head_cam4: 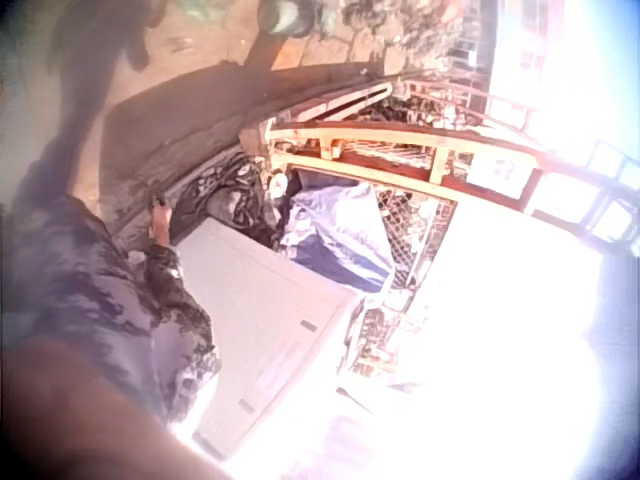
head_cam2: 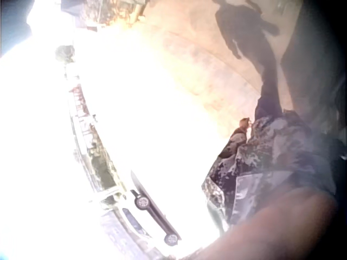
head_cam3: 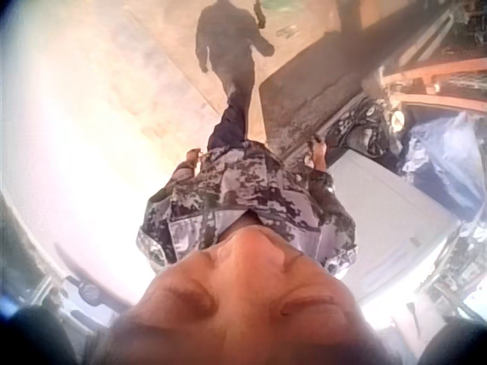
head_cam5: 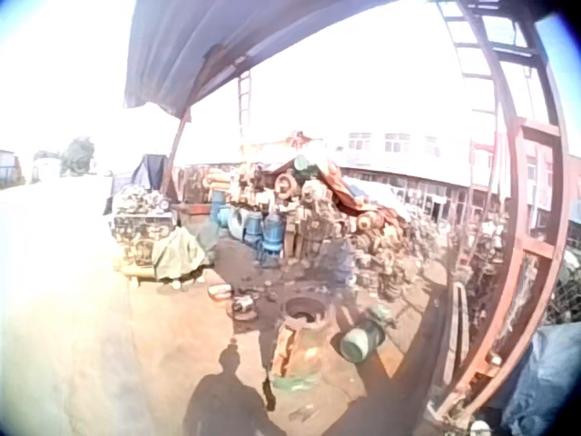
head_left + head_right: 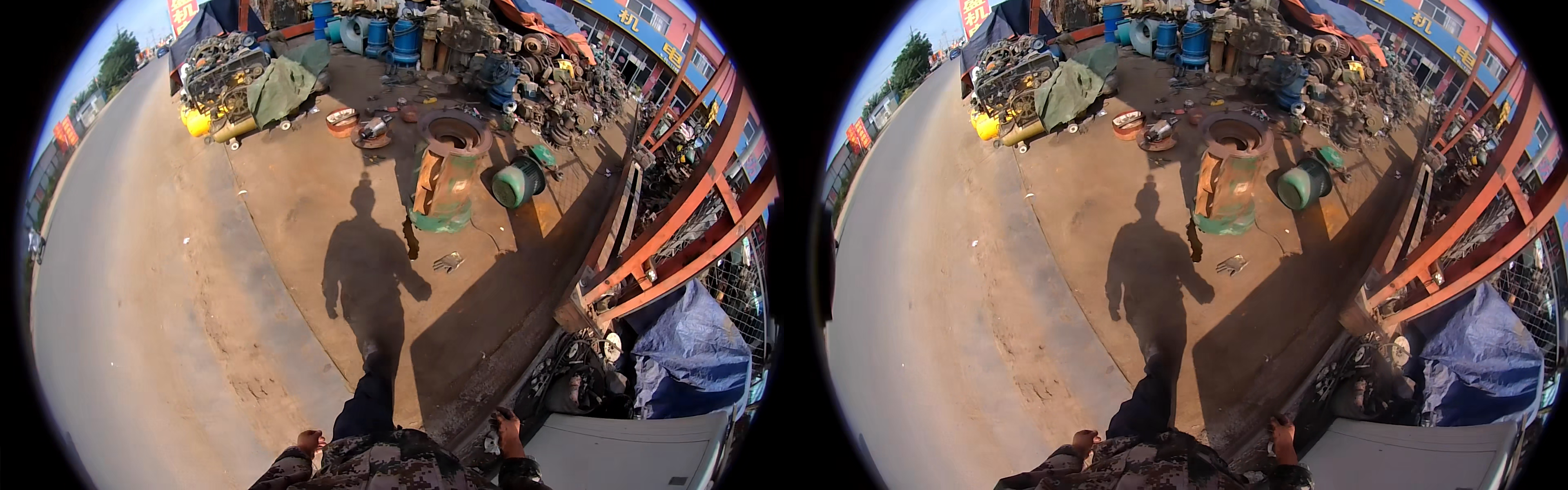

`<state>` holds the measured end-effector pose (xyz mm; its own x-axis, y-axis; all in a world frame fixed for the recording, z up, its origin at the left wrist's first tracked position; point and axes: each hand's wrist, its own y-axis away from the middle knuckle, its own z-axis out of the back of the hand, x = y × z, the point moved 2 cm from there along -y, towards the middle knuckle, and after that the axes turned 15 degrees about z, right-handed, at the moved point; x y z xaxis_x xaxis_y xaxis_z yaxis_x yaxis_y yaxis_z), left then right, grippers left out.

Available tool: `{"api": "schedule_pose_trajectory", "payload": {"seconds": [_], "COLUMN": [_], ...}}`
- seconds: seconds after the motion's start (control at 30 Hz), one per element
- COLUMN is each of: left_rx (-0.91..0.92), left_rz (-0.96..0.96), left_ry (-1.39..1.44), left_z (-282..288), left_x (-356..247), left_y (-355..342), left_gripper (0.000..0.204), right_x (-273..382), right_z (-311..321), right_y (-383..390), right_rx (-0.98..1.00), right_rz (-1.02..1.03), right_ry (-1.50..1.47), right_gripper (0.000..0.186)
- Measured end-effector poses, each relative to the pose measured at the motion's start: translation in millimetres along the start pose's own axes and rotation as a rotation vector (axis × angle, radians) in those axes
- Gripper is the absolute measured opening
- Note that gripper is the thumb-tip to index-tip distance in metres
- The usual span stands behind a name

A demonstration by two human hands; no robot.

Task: The person puts on gloves and sits on the ground in a scrapyard. They pick up a motor, attach a cover, and use a screwdriver to tighten screws on the motor's terminal box.

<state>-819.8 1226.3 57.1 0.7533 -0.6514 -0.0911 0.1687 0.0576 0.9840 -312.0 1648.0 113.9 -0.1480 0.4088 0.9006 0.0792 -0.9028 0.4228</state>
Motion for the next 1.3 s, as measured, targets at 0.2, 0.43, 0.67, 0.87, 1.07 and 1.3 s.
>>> {"api": "schedule_pose_trajectory", "payload": {"seconds": [0.2, 0.43, 0.67, 0.87, 1.07, 1.3], "left_rx": [0.145, 0.135, 0.124, 0.148, 0.288, 0.528], "left_rz": [0.069, -0.380, -0.374, -0.122, -0.023, 0.147], "left_ry": [0.074, 0.003, 0.184, 0.875, 1.065, 1.052], "left_z": [-80, -196, -264, -276, -376, -453], "left_x": [-205, -458, -547, -468, -479, -497], "left_y": [-60, 29, 51, 31, 72, 65], "left_gripper": [0.016, 0.025, 0.025, 0.022, 0.035, 0.042], "right_x": [-20, 38, 58, 229, 286, 231], "right_z": [-19, -30, -25, -165, -211, -271], "right_y": [49, -44, -325, -507, -632, -673], "right_rx": [-0.094, -0.149, 0.198, 0.190, 0.333, 0.500], "right_rz": [-0.386, -0.508, -0.256, -0.299, -0.241, -0.345], "right_ry": [0.166, 0.091, -0.178, 0.044, 0.279, 0.481], "right_gripper": [0.035, 0.039, 0.045, 0.045, 0.039, 0.032]}}
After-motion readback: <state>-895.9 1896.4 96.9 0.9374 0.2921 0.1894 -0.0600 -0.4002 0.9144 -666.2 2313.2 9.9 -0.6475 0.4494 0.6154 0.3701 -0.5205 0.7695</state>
